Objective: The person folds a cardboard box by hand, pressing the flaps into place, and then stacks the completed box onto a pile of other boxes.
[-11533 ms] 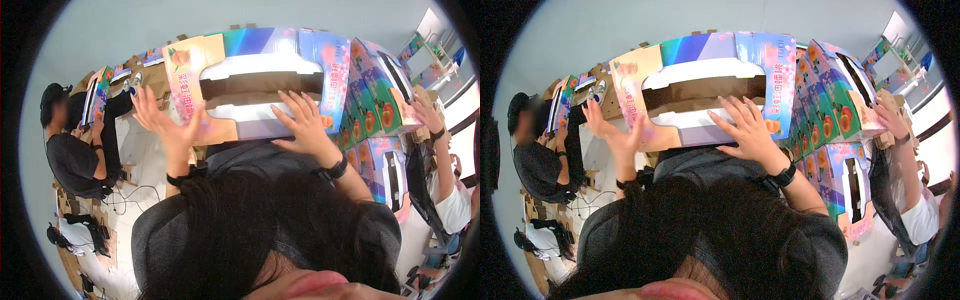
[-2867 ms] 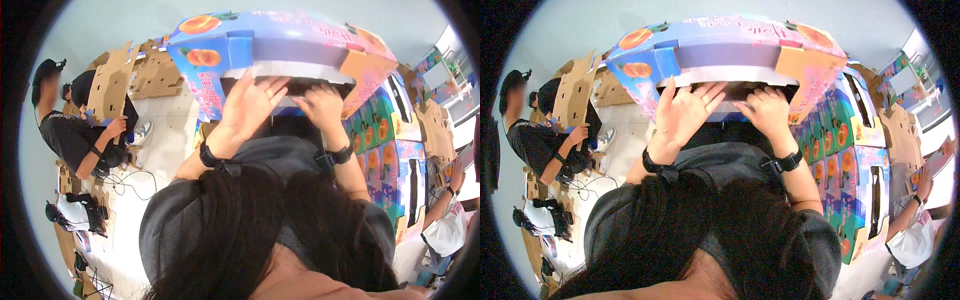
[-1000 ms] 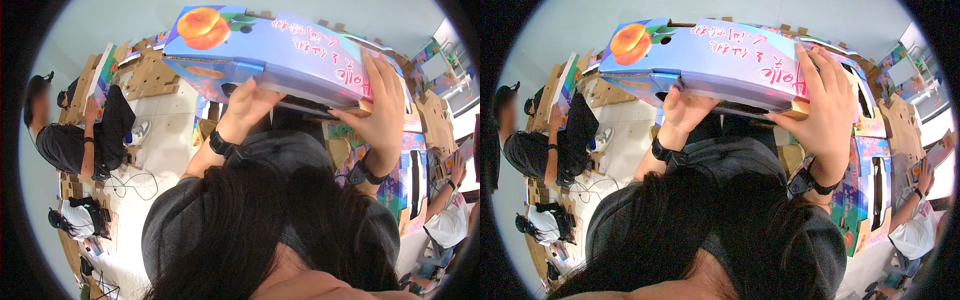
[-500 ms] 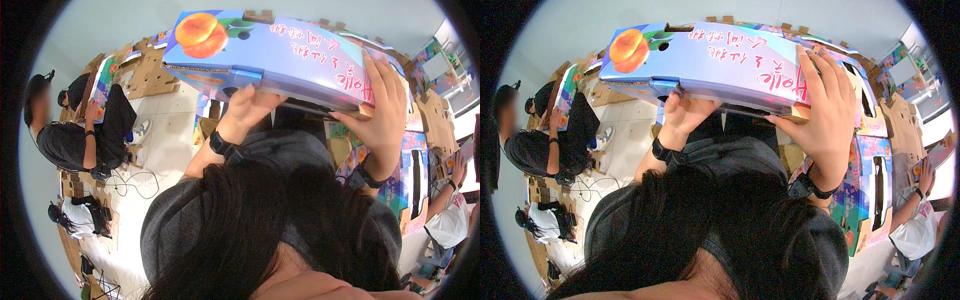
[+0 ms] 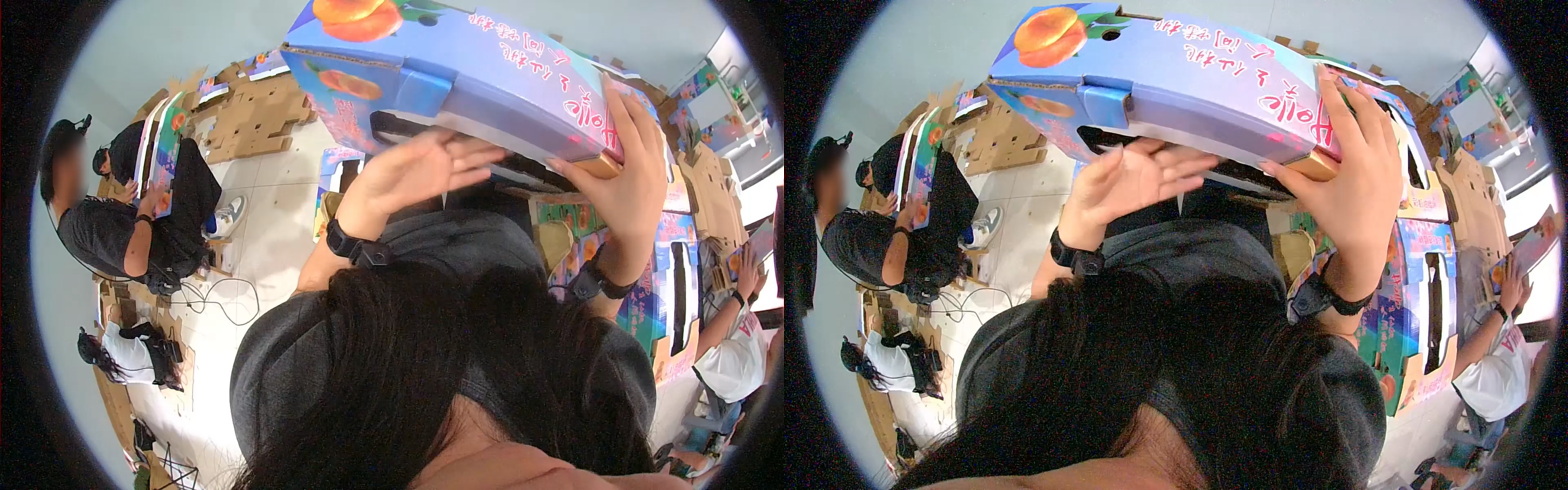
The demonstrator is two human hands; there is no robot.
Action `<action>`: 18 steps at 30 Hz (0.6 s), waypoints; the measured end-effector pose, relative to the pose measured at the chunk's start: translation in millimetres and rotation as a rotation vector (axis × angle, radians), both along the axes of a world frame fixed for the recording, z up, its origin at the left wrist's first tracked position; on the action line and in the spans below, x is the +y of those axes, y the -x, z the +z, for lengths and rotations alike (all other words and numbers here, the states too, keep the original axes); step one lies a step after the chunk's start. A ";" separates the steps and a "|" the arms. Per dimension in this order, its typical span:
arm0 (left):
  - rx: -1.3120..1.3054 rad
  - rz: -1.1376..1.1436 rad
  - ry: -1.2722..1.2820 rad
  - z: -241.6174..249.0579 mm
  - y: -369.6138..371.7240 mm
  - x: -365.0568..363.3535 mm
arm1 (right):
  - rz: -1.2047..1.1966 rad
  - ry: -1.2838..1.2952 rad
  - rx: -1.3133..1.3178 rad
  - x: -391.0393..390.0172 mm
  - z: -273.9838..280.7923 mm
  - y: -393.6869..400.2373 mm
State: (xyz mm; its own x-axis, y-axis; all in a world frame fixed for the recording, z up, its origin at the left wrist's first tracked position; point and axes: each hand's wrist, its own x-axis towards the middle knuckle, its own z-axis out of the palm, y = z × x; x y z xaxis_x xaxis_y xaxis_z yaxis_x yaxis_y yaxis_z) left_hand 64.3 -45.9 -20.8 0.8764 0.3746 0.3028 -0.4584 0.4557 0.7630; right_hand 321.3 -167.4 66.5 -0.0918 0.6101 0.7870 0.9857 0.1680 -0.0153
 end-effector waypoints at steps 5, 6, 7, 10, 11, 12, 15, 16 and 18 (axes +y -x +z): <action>0.125 -0.394 -0.163 -10.7 12.1 1.4 | 0.040 -0.039 0.100 0.9 -2.3 -11.0; 0.131 -0.452 -0.178 -15.4 10.1 3.1 | 0.032 -0.051 0.099 0.9 -1.9 -12.6; 0.150 -0.424 -0.194 -18.3 12.7 2.2 | 0.024 -0.062 0.098 0.3 -1.7 -13.7; 0.193 -0.346 -0.266 -21.9 9.8 7.3 | -0.021 -0.176 0.113 -1.4 1.2 -16.1; 0.194 -0.328 -0.283 -28.8 9.5 12.8 | -0.039 -0.226 0.121 -1.5 1.8 -17.3; 0.211 -0.270 -0.294 -29.1 10.1 15.4 | -0.019 -0.252 0.199 -1.2 2.2 -19.5; 0.294 -0.053 -0.323 -25.9 15.8 22.9 | 0.021 -0.341 0.344 7.5 0.6 -32.2; 0.304 0.081 -0.331 -25.8 15.9 22.8 | 0.078 -0.327 0.509 12.4 -3.1 -33.8; 0.319 0.352 -0.347 -29.6 14.8 22.2 | 0.200 -0.295 0.836 22.7 -13.3 -36.6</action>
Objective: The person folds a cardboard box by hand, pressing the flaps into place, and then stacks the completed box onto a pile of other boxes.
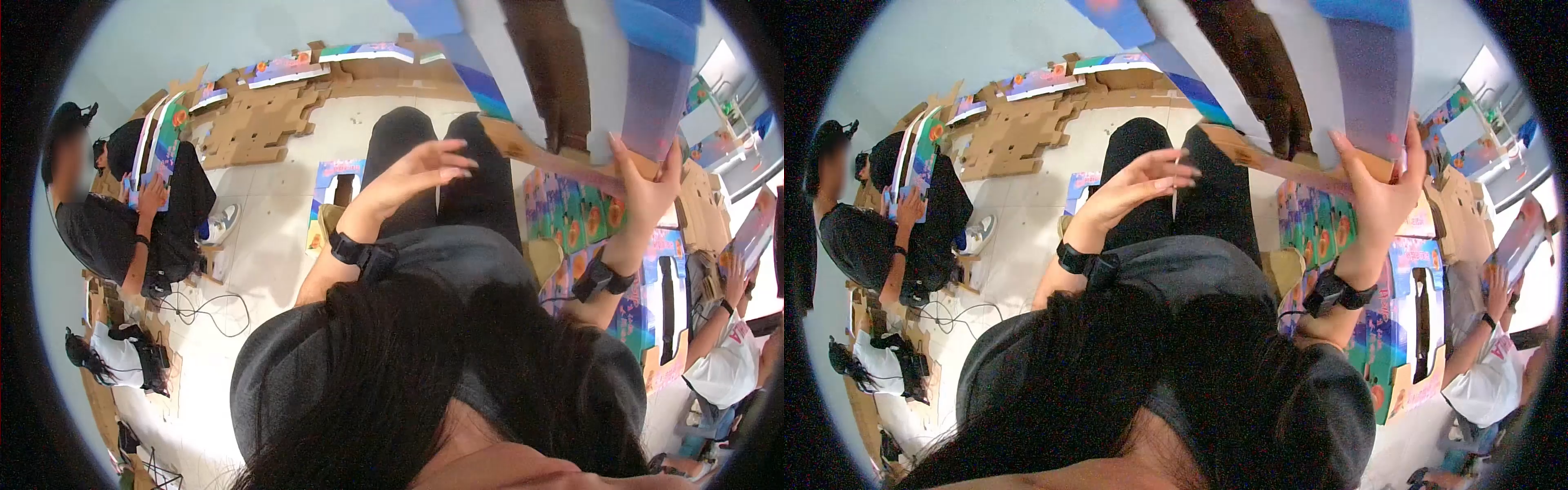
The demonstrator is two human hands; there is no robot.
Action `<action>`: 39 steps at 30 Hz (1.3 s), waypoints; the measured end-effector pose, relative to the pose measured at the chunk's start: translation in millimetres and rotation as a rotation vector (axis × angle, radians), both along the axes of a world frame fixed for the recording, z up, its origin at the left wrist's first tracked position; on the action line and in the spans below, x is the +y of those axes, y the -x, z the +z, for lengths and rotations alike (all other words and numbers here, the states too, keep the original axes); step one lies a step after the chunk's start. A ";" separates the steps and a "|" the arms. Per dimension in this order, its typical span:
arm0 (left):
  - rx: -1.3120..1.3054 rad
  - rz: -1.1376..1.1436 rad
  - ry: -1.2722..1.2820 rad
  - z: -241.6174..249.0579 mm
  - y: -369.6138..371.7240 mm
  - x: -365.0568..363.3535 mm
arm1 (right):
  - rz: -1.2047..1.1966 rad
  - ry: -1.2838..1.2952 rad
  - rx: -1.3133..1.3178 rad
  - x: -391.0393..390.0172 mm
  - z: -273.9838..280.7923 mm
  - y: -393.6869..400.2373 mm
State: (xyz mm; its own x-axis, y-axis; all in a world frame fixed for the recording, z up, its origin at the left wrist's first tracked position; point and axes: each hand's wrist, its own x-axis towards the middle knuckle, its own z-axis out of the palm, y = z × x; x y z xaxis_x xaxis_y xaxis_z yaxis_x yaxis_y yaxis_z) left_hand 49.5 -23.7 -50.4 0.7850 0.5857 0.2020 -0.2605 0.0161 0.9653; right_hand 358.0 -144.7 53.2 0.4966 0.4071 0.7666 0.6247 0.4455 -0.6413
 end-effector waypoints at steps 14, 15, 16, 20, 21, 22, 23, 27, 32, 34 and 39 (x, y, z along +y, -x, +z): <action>0.050 0.687 -0.489 -33.5 22.8 24.0 | 0.420 0.092 0.265 49.6 -80.6 22.2; 0.025 0.654 -0.482 -32.4 24.6 24.7 | 0.451 0.086 0.297 49.5 -81.7 21.7; 0.000 0.622 -0.474 -31.4 26.1 25.6 | 0.450 0.087 0.300 49.0 -82.2 21.0; 0.112 0.611 -0.543 -24.6 27.9 34.1 | 0.433 0.077 0.310 49.7 -88.0 18.7; 0.100 0.603 -0.523 -19.5 26.4 34.3 | 0.424 0.067 0.311 51.4 -91.0 17.5; 0.088 0.597 -0.502 -14.0 24.5 34.2 | 0.417 0.063 0.314 51.7 -94.7 16.2; 0.033 0.582 -0.453 -8.6 22.0 31.9 | 0.413 0.059 0.316 51.5 -98.6 14.5; -0.098 0.562 -0.379 15.9 16.2 13.2 | 0.430 0.060 0.410 49.1 -104.3 10.5; -0.123 0.630 -0.502 3.4 23.0 12.1 | 0.493 0.068 0.460 49.8 -113.8 17.9; -0.152 0.618 -0.496 -2.1 24.8 12.9 | 0.561 0.201 0.478 52.3 -132.4 13.7; -0.086 0.577 -0.411 -11.9 33.6 28.5 | 0.720 0.495 0.204 66.4 -169.6 -27.8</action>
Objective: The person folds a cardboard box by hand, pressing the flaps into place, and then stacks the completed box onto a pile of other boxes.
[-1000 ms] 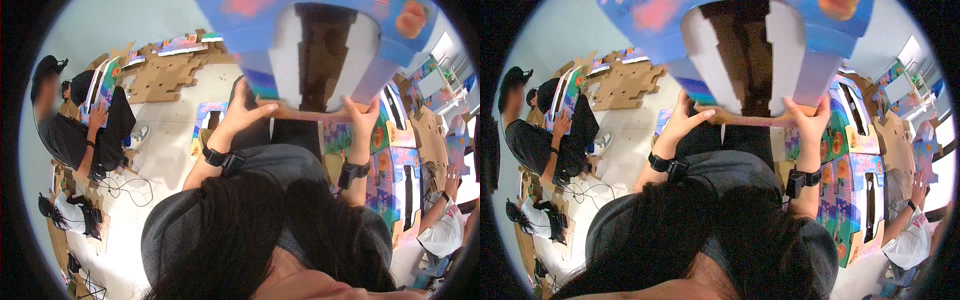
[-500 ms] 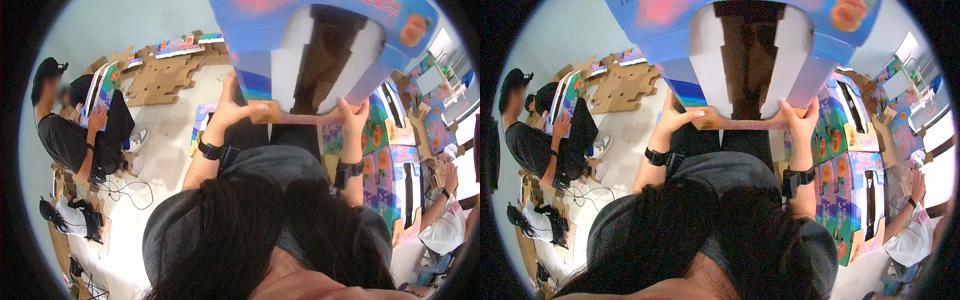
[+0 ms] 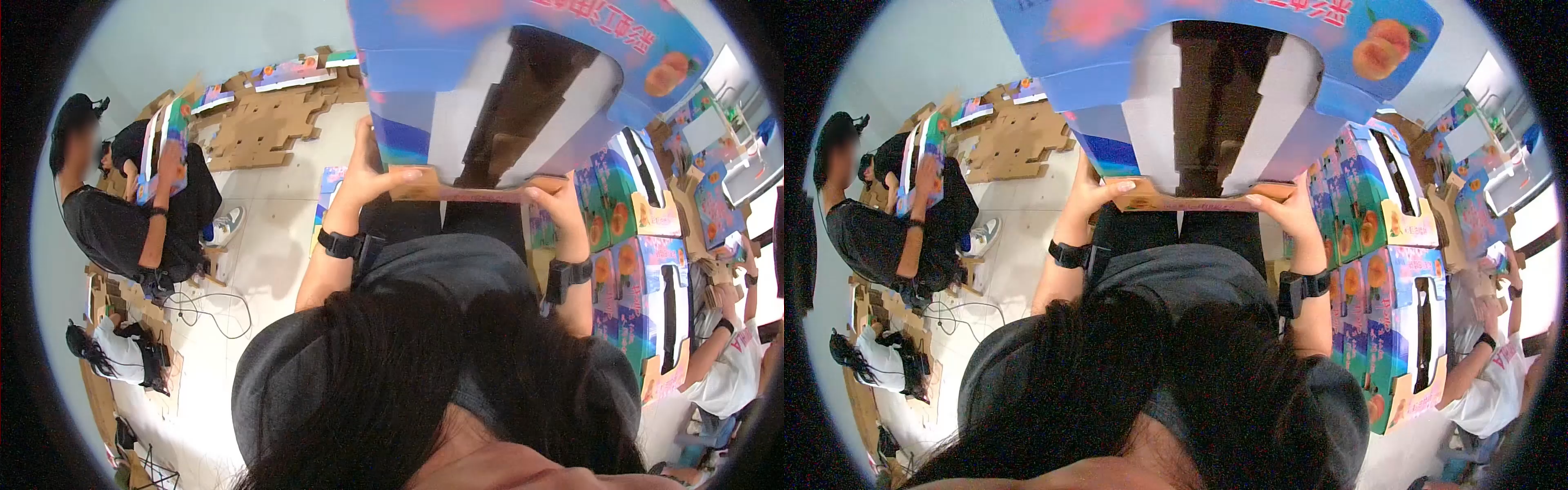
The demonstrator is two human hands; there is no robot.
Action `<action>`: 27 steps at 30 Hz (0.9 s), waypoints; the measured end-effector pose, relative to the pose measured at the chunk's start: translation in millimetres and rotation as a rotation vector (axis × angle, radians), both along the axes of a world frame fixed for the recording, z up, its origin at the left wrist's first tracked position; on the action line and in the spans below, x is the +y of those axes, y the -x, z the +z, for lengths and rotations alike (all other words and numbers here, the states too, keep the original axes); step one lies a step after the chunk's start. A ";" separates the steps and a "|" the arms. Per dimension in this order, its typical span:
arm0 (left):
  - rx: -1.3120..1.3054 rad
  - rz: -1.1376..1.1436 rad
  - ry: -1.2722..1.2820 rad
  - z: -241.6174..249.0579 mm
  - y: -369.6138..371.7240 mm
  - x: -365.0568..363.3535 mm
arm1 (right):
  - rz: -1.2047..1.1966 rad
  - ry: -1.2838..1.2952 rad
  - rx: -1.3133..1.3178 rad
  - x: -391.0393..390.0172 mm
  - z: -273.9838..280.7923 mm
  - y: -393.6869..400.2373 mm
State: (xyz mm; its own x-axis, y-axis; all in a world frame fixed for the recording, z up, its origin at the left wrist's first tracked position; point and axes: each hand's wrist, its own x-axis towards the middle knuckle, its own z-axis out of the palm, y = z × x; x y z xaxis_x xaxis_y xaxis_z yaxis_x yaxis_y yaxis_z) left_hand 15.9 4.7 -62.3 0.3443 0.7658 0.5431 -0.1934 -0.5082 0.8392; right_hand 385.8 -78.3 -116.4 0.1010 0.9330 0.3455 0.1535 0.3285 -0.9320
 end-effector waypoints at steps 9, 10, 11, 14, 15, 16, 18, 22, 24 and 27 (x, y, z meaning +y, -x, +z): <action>0.017 -0.002 0.111 -3.9 4.5 12.0 | 0.024 -0.068 0.110 -2.3 40.4 6.4; 0.033 -0.003 0.142 -3.4 4.8 13.9 | 0.009 -0.069 0.097 -1.0 39.4 5.7; 0.050 -0.005 0.174 -3.3 5.0 16.3 | -0.006 -0.070 0.084 0.4 38.8 5.2; 0.176 0.173 0.017 -19.0 8.3 37.7 | -0.003 -0.137 0.075 5.0 43.2 11.4; 0.153 0.208 -0.026 -16.2 7.2 37.9 | 0.002 -0.152 0.091 5.6 42.6 13.0; 0.129 0.241 -0.068 -14.3 4.9 36.4 | 0.007 -0.168 0.107 5.7 42.7 13.5; 0.130 0.323 -0.225 -4.6 1.6 33.2 | 0.010 -0.164 0.085 4.7 44.3 12.2; 0.068 0.285 -0.394 45.1 -1.4 9.1 | -0.015 -0.086 0.052 2.5 42.2 9.1; 0.064 0.301 -0.500 75.0 -1.6 -4.0 | -0.024 -0.046 0.044 -0.7 42.9 9.3; -0.036 0.367 -0.627 105.7 -5.4 -11.3 | 0.033 -0.054 0.113 -5.8 44.6 13.9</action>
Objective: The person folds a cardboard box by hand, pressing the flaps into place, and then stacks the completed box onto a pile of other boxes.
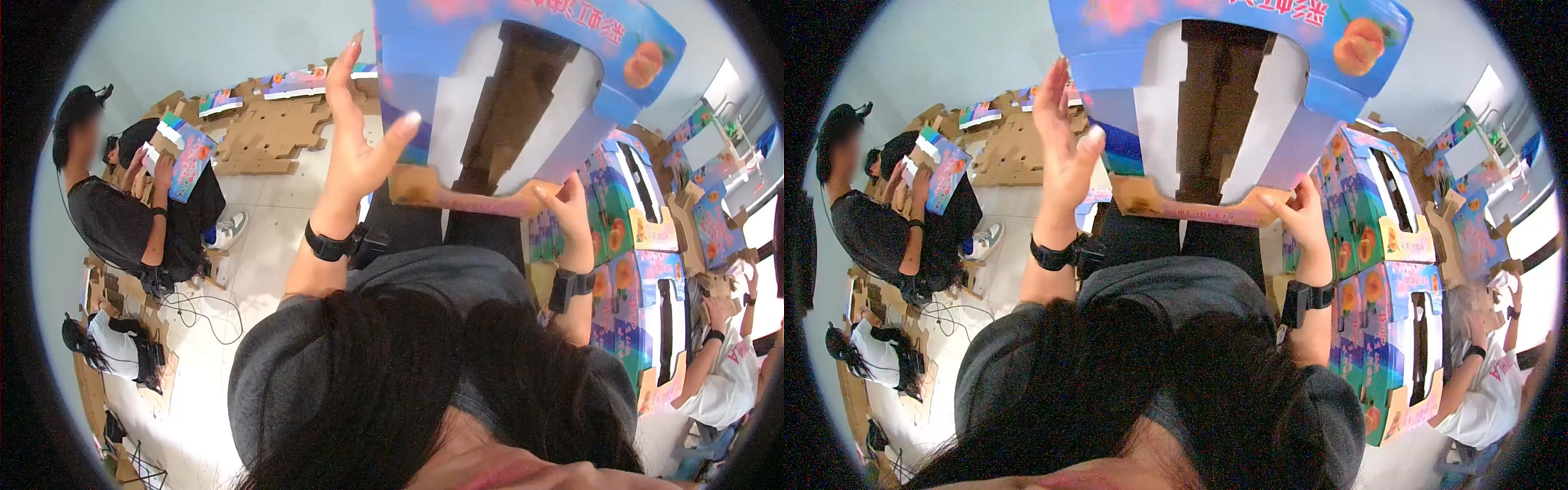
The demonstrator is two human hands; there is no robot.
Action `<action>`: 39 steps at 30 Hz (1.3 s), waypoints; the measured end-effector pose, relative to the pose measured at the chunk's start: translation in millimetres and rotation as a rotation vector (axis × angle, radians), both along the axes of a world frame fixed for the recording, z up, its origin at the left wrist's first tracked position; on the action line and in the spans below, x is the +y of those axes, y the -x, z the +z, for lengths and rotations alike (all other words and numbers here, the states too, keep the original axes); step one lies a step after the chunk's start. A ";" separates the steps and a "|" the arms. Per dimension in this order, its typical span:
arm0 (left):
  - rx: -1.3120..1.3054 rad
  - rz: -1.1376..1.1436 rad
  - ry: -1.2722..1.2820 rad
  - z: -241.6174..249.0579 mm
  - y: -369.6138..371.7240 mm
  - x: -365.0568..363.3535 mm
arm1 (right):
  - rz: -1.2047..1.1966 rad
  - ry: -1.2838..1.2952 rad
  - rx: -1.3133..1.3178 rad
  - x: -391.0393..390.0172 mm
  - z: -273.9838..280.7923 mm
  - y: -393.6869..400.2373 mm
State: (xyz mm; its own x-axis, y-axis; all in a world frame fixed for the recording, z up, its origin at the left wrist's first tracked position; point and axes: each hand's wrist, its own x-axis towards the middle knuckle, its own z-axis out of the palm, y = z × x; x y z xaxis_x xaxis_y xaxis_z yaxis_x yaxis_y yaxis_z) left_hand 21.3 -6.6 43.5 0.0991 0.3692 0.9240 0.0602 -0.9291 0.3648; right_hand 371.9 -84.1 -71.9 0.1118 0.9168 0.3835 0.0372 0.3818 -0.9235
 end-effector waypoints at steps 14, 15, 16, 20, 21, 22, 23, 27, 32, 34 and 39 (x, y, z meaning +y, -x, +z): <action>0.102 -0.439 0.449 1.7 23.7 -14.6 | -0.375 -0.222 0.213 -115.0 -19.5 -37.3; 0.111 -0.463 0.461 3.0 25.4 -17.1 | -0.411 -0.195 0.089 -116.9 -13.7 -34.2; 0.121 -0.487 0.472 5.1 26.8 -20.0 | -0.421 -0.221 0.083 -115.7 -9.5 -29.2; 0.048 -0.496 0.481 8.5 27.4 -25.2 | -0.397 -0.431 0.261 -85.6 56.6 22.0; -0.007 -0.493 0.495 10.1 21.9 -26.6 | -0.392 -0.463 0.220 -73.3 56.2 6.6; -0.039 -0.498 0.490 11.7 17.4 -25.4 | -0.395 -0.504 0.201 -64.0 59.0 2.3; -0.072 -0.503 0.484 13.2 12.9 -24.1 | -0.398 -0.545 0.181 -54.6 61.9 -2.0; -0.082 -0.475 0.426 15.8 3.7 -10.6 | -0.424 -0.686 0.172 -37.0 85.3 11.1; -0.080 -0.297 0.224 6.0 -7.4 13.3 | -0.339 -0.615 0.213 -24.0 88.4 2.2; -0.062 -0.261 0.141 -4.5 -3.3 28.7 | -0.308 -0.598 0.270 -16.5 92.5 0.8; 0.116 -0.255 0.254 -51.9 8.5 33.7 | -0.366 -0.466 0.363 2.8 102.9 -10.4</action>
